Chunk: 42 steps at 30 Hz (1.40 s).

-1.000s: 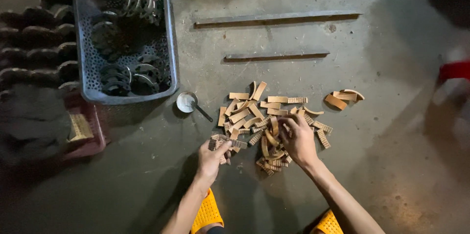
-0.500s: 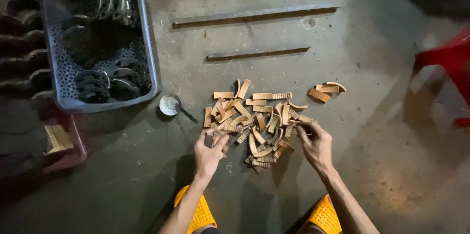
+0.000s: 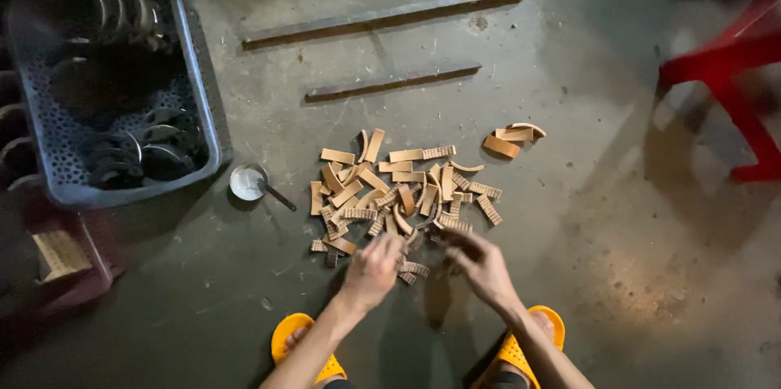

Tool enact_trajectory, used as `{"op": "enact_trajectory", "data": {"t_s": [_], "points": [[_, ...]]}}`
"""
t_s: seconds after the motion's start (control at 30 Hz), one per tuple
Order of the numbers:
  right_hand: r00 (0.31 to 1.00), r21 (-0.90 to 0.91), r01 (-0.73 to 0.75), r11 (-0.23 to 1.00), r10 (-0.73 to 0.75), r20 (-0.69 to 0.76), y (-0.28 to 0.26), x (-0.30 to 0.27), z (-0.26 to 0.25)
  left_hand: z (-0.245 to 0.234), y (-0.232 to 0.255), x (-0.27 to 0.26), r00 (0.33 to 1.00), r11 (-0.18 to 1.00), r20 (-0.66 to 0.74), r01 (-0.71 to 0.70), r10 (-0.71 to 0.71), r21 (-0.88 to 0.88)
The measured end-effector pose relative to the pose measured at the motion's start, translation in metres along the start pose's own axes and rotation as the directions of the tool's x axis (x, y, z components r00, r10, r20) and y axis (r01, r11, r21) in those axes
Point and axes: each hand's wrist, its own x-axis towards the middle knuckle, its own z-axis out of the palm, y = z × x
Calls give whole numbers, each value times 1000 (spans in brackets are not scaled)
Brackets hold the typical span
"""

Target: The person sorts small, curved metal pieces from a pink basket onto the floor. They then use a small metal scoop to mix a white powder with the metal pieces.

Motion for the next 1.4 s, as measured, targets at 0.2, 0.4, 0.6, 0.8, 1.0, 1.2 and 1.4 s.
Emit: {"op": "enact_trajectory", "data": {"t_s": [0.2,0.4,0.6,0.8,1.0,1.2,1.4], "points": [[877,-473,174,864,-355,-326,37,30,-35,-9,-24,-3,969,979,-151,201,-196,23],[861,-635,342,693,-501,-83,47,19,-8,-18,12,3,985,999,-171,-23,27,25],[782,-485,393,781,-561,-271,66,28,-11,32,21,-26,949,957,131,-289,288,-7],[733,-600,370,709,-620,-280,11,21,-29,31,3,-20,970,949,23,-240,240,203],[534,-759,578,299,-842,75,-5,43,2,-10,14,-6,999,999,-28,21,-22,-47],[564,-779,572,256,-812,147,23,40,8,9,-16,-24,961,932,-93,225,-260,-285],[561,-794,536,286,-824,82,-20,45,-3,-33,6,1,869,848,-142,407,-475,-340]]}}
